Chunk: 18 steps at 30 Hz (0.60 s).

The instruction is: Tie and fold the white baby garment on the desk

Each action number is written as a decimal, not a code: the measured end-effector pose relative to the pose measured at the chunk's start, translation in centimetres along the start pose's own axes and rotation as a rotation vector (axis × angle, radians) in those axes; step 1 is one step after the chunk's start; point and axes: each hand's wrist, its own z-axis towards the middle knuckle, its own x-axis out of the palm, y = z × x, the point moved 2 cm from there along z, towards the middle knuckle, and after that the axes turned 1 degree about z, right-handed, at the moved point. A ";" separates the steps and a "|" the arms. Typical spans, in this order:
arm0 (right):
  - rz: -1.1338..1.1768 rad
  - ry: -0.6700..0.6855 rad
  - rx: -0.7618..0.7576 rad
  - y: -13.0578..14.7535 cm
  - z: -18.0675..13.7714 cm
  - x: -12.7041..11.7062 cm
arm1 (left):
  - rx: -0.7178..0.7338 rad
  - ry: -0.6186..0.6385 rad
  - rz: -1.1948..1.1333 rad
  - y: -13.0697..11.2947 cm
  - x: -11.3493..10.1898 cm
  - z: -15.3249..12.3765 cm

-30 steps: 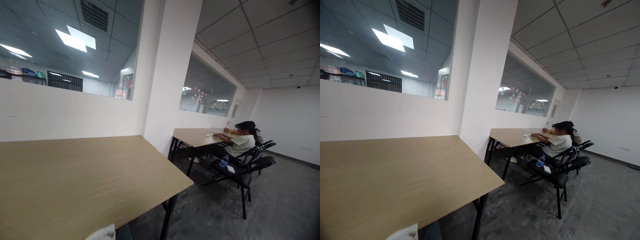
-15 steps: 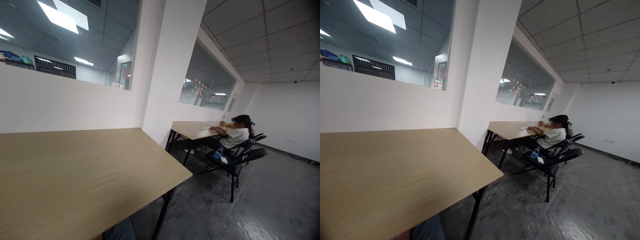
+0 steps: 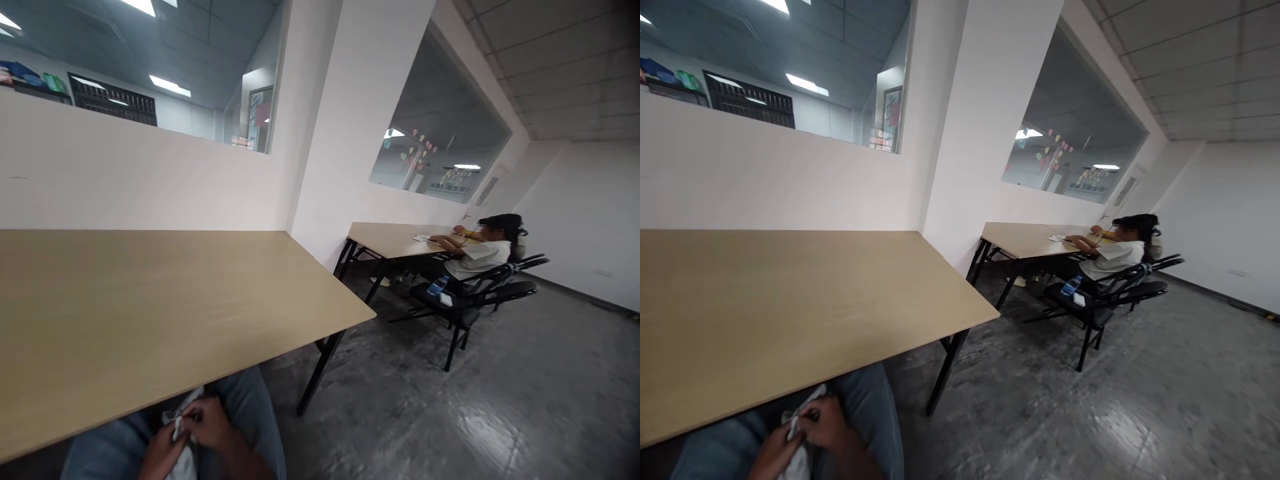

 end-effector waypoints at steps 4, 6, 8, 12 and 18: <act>-0.075 -0.087 -0.084 1.0 -1.0 -0.8 | 0.041 -0.012 -0.153 -1.1 0.0 -0.9; -0.080 -0.132 -0.073 0.8 -1.3 -0.8 | 0.049 -0.029 -0.217 -1.8 -0.1 -1.3; -0.077 -0.172 -0.045 0.4 -1.4 -0.9 | 0.081 -0.028 -0.266 -2.4 -0.2 -1.7; -0.065 -0.238 0.021 -0.7 -1.2 -1.4 | 0.094 -0.010 -0.227 -2.8 -0.2 -2.5; 0.041 -0.330 0.029 -2.1 -0.8 -1.3 | 0.065 -0.007 -0.094 -2.3 0.6 -2.8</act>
